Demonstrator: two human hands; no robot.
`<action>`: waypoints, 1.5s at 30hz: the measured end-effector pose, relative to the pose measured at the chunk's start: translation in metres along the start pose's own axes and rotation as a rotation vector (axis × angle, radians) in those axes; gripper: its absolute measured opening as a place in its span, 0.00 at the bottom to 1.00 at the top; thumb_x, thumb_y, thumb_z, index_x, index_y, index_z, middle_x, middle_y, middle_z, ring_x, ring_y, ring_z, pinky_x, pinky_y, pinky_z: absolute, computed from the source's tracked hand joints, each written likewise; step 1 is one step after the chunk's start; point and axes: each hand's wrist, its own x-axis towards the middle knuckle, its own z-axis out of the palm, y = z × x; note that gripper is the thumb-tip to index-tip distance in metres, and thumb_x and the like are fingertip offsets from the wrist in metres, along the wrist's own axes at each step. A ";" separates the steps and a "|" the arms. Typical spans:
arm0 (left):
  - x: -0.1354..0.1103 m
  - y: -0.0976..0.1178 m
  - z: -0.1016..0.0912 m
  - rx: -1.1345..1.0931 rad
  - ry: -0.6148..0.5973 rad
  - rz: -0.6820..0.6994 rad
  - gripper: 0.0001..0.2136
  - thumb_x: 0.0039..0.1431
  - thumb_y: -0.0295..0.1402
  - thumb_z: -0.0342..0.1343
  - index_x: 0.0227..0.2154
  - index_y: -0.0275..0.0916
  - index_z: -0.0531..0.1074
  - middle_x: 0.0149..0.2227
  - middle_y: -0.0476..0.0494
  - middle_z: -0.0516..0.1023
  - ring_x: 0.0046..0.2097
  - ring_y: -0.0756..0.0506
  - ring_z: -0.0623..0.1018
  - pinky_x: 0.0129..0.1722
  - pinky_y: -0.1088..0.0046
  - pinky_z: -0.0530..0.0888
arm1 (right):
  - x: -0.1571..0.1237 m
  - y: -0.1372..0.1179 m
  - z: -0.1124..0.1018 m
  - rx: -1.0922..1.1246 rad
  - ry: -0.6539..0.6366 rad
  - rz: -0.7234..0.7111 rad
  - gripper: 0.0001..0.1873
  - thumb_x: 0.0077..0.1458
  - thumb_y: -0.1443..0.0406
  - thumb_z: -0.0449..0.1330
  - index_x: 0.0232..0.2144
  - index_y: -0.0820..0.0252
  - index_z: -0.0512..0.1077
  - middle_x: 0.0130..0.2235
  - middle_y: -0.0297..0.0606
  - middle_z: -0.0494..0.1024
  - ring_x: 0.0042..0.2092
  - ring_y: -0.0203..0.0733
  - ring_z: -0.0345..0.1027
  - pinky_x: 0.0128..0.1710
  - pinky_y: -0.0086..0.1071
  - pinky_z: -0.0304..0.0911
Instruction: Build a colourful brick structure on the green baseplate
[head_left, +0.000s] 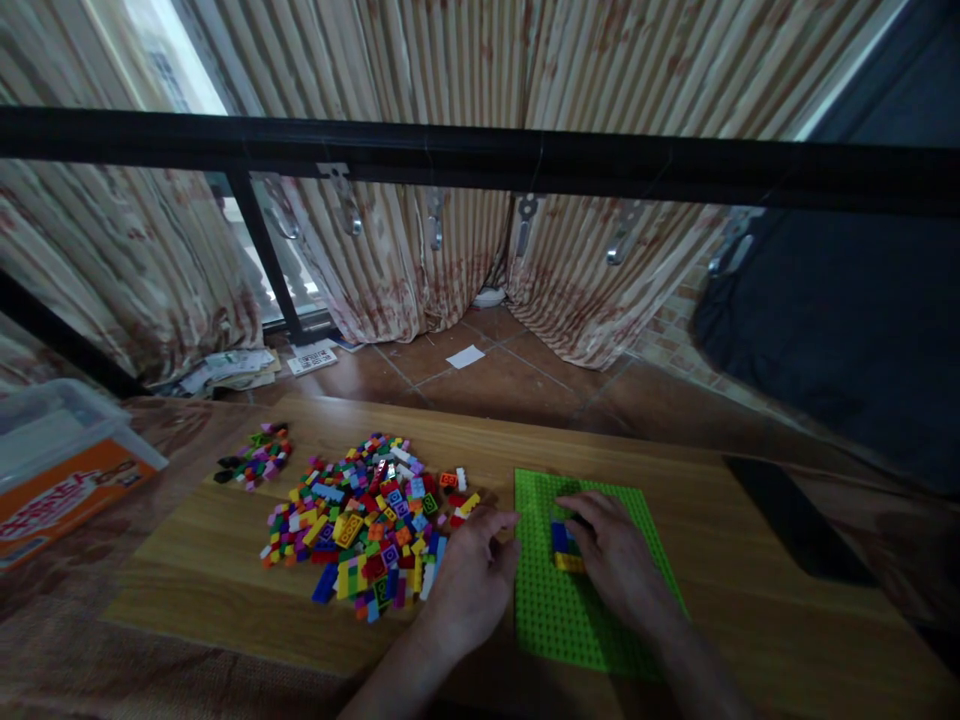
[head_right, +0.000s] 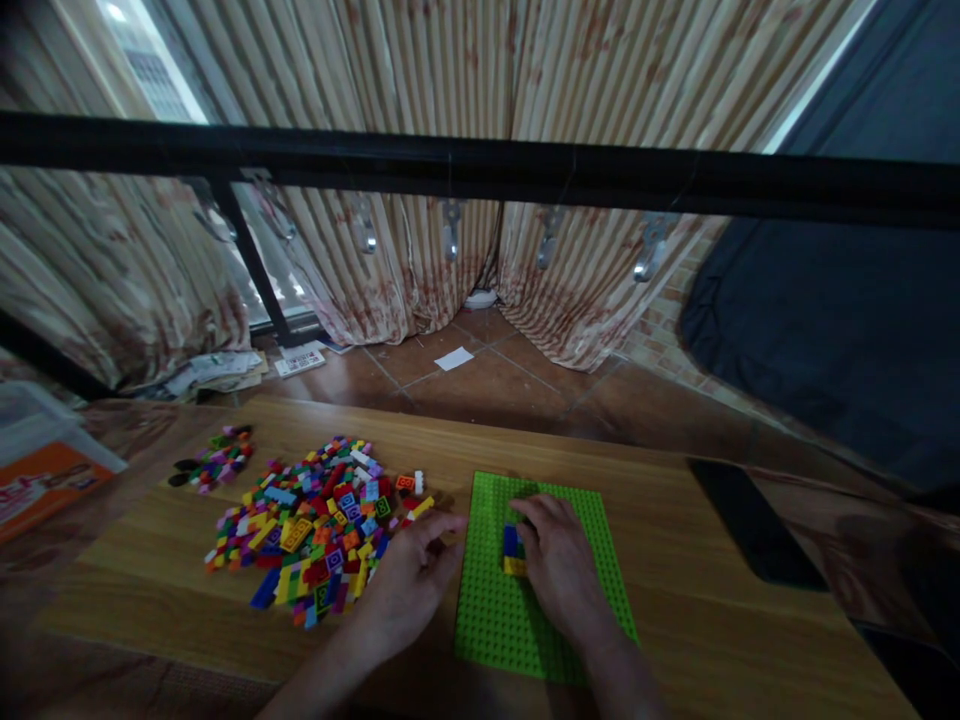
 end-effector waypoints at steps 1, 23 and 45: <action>0.000 0.000 0.000 -0.004 0.004 0.001 0.12 0.58 0.30 0.50 0.42 0.41 0.76 0.30 0.48 0.75 0.30 0.48 0.73 0.30 0.74 0.68 | 0.000 -0.001 -0.001 -0.006 -0.002 0.002 0.14 0.57 0.66 0.53 0.44 0.54 0.74 0.43 0.39 0.77 0.48 0.47 0.67 0.49 0.43 0.63; 0.000 0.000 -0.002 0.070 0.033 0.033 0.14 0.57 0.27 0.49 0.44 0.40 0.75 0.36 0.45 0.76 0.30 0.49 0.73 0.31 0.74 0.69 | -0.001 0.016 -0.012 -0.032 -0.112 -0.006 0.15 0.55 0.58 0.57 0.44 0.52 0.74 0.45 0.39 0.76 0.49 0.50 0.66 0.50 0.46 0.61; -0.002 0.002 -0.008 0.169 0.014 0.032 0.15 0.57 0.28 0.49 0.44 0.41 0.75 0.39 0.44 0.76 0.34 0.48 0.75 0.34 0.73 0.70 | 0.004 0.022 -0.004 0.023 -0.134 0.015 0.14 0.55 0.55 0.57 0.39 0.54 0.76 0.43 0.40 0.76 0.47 0.49 0.68 0.50 0.46 0.62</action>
